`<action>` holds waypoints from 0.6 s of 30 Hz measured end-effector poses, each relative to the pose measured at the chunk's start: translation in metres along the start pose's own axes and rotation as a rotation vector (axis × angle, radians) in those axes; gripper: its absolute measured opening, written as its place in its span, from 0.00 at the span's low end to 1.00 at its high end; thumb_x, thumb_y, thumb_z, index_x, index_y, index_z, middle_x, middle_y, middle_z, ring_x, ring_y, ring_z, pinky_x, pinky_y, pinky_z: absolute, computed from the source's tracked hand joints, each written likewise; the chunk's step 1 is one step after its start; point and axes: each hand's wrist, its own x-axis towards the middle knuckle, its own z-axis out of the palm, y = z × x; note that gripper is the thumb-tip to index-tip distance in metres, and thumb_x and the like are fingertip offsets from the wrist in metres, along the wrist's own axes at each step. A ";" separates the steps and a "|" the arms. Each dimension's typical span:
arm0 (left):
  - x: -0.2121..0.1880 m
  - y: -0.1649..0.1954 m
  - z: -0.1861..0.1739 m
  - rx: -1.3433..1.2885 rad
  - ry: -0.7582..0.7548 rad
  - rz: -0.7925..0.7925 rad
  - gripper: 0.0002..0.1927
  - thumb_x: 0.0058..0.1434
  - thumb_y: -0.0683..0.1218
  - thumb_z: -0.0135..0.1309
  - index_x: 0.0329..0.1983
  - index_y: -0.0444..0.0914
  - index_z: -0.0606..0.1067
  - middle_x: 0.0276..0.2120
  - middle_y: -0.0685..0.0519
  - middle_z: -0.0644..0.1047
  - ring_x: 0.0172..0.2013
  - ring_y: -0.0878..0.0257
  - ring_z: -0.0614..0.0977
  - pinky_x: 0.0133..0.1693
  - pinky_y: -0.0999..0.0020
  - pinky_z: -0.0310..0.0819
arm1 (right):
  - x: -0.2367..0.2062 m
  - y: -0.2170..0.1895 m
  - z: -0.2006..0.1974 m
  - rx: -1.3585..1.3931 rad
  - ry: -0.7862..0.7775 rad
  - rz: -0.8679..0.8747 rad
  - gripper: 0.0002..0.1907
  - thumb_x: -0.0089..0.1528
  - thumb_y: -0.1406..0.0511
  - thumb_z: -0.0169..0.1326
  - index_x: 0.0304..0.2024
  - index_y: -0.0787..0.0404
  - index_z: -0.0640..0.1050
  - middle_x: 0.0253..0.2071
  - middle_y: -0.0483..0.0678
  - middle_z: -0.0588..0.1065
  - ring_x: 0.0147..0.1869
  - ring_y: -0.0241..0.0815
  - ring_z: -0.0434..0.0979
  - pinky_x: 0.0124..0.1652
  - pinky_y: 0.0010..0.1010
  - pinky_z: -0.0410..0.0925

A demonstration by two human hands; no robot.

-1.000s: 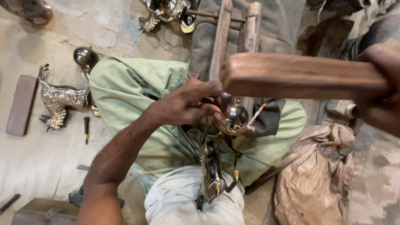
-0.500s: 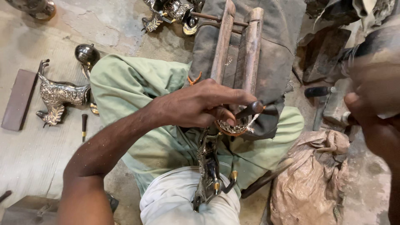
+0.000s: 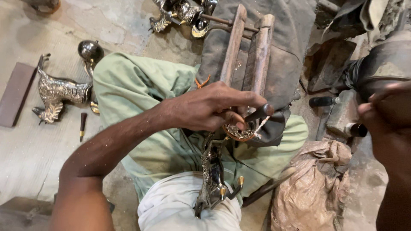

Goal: The person sits on the floor holding a punch against an embossed metal figurine and strikes the punch with a wooden mallet, working the decorative surface. They reposition the figurine and the punch repeatedly while hammering, then set the piece down and pick up another figurine.

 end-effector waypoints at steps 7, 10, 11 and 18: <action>-0.001 -0.004 -0.001 0.001 0.000 0.050 0.27 0.69 0.33 0.54 0.70 0.41 0.68 0.49 0.52 0.83 0.41 0.65 0.87 0.42 0.64 0.83 | 0.009 0.008 -0.004 -0.147 -0.079 -0.021 0.09 0.70 0.73 0.57 0.51 0.68 0.72 0.40 0.54 0.76 0.41 0.42 0.81 0.39 0.31 0.77; -0.002 -0.004 -0.001 -0.023 -0.007 0.035 0.27 0.68 0.33 0.56 0.69 0.41 0.68 0.49 0.52 0.84 0.40 0.65 0.87 0.41 0.64 0.81 | 0.010 0.008 -0.004 -0.082 -0.032 -0.064 0.09 0.70 0.74 0.56 0.51 0.69 0.72 0.40 0.55 0.76 0.40 0.44 0.81 0.39 0.32 0.76; -0.002 -0.004 -0.001 -0.023 -0.011 0.034 0.27 0.68 0.33 0.56 0.68 0.41 0.68 0.49 0.52 0.84 0.39 0.66 0.87 0.40 0.64 0.81 | 0.009 0.007 -0.003 -0.141 -0.045 -0.085 0.10 0.70 0.74 0.56 0.52 0.70 0.71 0.40 0.55 0.76 0.40 0.44 0.81 0.39 0.32 0.75; -0.004 -0.009 -0.003 -0.007 -0.025 0.022 0.29 0.66 0.31 0.52 0.69 0.42 0.68 0.47 0.51 0.84 0.41 0.65 0.87 0.40 0.65 0.83 | 0.007 0.009 -0.011 -0.274 -0.064 -0.288 0.11 0.70 0.74 0.56 0.53 0.73 0.71 0.40 0.58 0.75 0.39 0.48 0.80 0.39 0.33 0.73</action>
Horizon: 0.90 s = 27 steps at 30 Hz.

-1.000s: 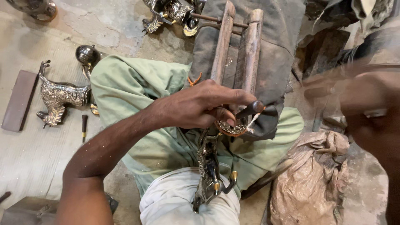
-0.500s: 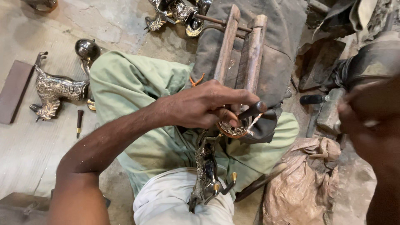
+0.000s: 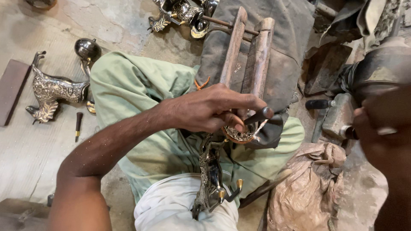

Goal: The person sits on the floor holding a punch against an embossed metal figurine and strikes the punch with a wooden mallet, working the decorative surface. They reposition the figurine and the punch repeatedly while hammering, then set the piece down and pick up another figurine.

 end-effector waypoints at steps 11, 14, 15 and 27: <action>-0.002 -0.004 -0.002 0.029 -0.023 -0.023 0.28 0.67 0.36 0.57 0.70 0.42 0.67 0.40 0.53 0.84 0.37 0.63 0.87 0.35 0.61 0.77 | 0.009 -0.021 -0.006 -0.386 0.005 -0.103 0.17 0.69 0.77 0.58 0.59 0.72 0.70 0.47 0.63 0.74 0.47 0.53 0.79 0.47 0.34 0.75; -0.002 -0.005 -0.003 0.003 -0.012 0.060 0.29 0.69 0.34 0.54 0.72 0.42 0.65 0.44 0.53 0.83 0.42 0.63 0.87 0.42 0.64 0.84 | 0.007 -0.032 -0.009 -0.400 0.018 -0.110 0.20 0.65 0.78 0.58 0.59 0.73 0.72 0.48 0.65 0.75 0.48 0.54 0.80 0.45 0.35 0.75; -0.002 -0.005 -0.003 -0.008 -0.019 0.043 0.29 0.68 0.34 0.55 0.72 0.42 0.66 0.44 0.53 0.83 0.41 0.63 0.87 0.40 0.63 0.83 | 0.006 -0.036 -0.009 -0.337 -0.015 -0.015 0.20 0.64 0.78 0.58 0.59 0.72 0.73 0.47 0.63 0.76 0.46 0.53 0.80 0.44 0.34 0.75; 0.006 -0.003 0.005 0.098 -0.055 0.034 0.23 0.70 0.36 0.54 0.66 0.45 0.69 0.42 0.53 0.84 0.39 0.63 0.87 0.39 0.65 0.82 | -0.011 -0.066 -0.013 -0.464 -0.031 -0.046 0.27 0.59 0.72 0.64 0.59 0.64 0.70 0.45 0.61 0.77 0.46 0.51 0.80 0.43 0.36 0.75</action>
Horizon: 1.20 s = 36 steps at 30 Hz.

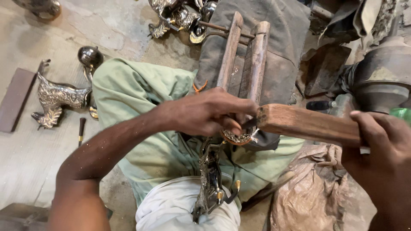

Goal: The person sits on the floor holding a punch against an embossed metal figurine and strikes the punch with a wooden mallet, working the decorative surface. They reposition the figurine and the punch repeatedly while hammering, then set the piece down and pick up another figurine.

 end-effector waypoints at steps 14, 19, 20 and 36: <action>0.037 0.033 0.013 0.163 -0.059 -0.105 0.29 0.63 0.38 0.59 0.68 0.41 0.68 0.53 0.48 0.83 0.46 0.57 0.87 0.44 0.55 0.82 | -0.012 0.029 0.026 0.743 0.080 0.188 0.22 0.58 0.65 0.63 0.50 0.66 0.69 0.28 0.47 0.74 0.27 0.33 0.76 0.25 0.26 0.70; 0.038 0.036 0.014 0.069 -0.097 -0.207 0.32 0.61 0.32 0.55 0.68 0.43 0.69 0.50 0.52 0.83 0.46 0.59 0.88 0.48 0.61 0.86 | -0.020 0.045 0.023 0.714 -0.088 0.211 0.08 0.62 0.68 0.59 0.39 0.66 0.74 0.23 0.47 0.72 0.22 0.32 0.71 0.20 0.25 0.64; 0.037 0.037 0.014 0.023 -0.090 -0.221 0.35 0.58 0.31 0.54 0.69 0.43 0.69 0.51 0.51 0.83 0.46 0.59 0.88 0.47 0.62 0.87 | -0.026 0.045 0.025 0.702 -0.133 0.319 0.08 0.64 0.68 0.59 0.33 0.65 0.73 0.21 0.49 0.69 0.22 0.36 0.67 0.21 0.28 0.61; 0.036 0.052 0.007 -0.030 -0.045 -0.127 0.33 0.59 0.30 0.53 0.69 0.36 0.66 0.53 0.47 0.82 0.44 0.61 0.88 0.49 0.62 0.87 | -0.068 0.063 0.073 0.476 -0.353 0.552 0.07 0.64 0.67 0.62 0.40 0.65 0.79 0.24 0.52 0.72 0.26 0.45 0.73 0.26 0.35 0.69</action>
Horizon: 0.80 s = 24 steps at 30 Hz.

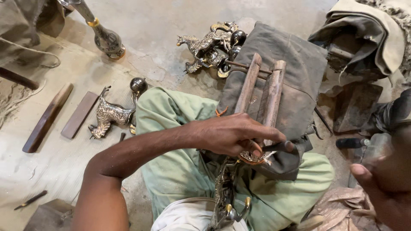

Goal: The person sits on the floor holding a punch against an embossed metal figurine and strikes the punch with a wooden mallet, working the decorative surface. They reposition the figurine and the punch repeatedly while hammering, then set the piece down and pick up another figurine.

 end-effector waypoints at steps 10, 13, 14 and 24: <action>-0.001 -0.001 0.000 0.101 -0.005 -0.039 0.26 0.64 0.35 0.61 0.64 0.37 0.70 0.38 0.48 0.83 0.40 0.58 0.88 0.40 0.58 0.78 | 0.005 -0.011 -0.002 -0.009 0.041 -0.068 0.11 0.62 0.66 0.64 0.43 0.66 0.78 0.25 0.53 0.73 0.27 0.45 0.75 0.27 0.35 0.70; -0.003 -0.001 -0.001 0.119 0.007 -0.019 0.28 0.63 0.35 0.61 0.66 0.37 0.69 0.38 0.47 0.83 0.39 0.57 0.88 0.41 0.57 0.77 | 0.009 -0.016 -0.002 -0.011 0.054 -0.083 0.12 0.62 0.66 0.64 0.44 0.66 0.78 0.26 0.54 0.74 0.28 0.46 0.76 0.28 0.35 0.71; -0.003 -0.001 -0.001 0.118 0.018 -0.010 0.30 0.62 0.34 0.61 0.67 0.38 0.69 0.38 0.47 0.83 0.39 0.57 0.87 0.41 0.56 0.77 | 0.009 -0.017 -0.002 -0.010 0.057 -0.086 0.13 0.62 0.66 0.64 0.44 0.67 0.78 0.26 0.54 0.74 0.28 0.46 0.76 0.28 0.35 0.71; -0.004 -0.002 -0.002 -0.005 -0.028 -0.056 0.34 0.58 0.28 0.53 0.69 0.38 0.68 0.37 0.48 0.84 0.43 0.61 0.89 0.44 0.61 0.83 | 0.007 -0.022 -0.004 -0.020 0.087 -0.121 0.17 0.60 0.66 0.65 0.47 0.67 0.77 0.28 0.55 0.75 0.30 0.46 0.78 0.30 0.36 0.72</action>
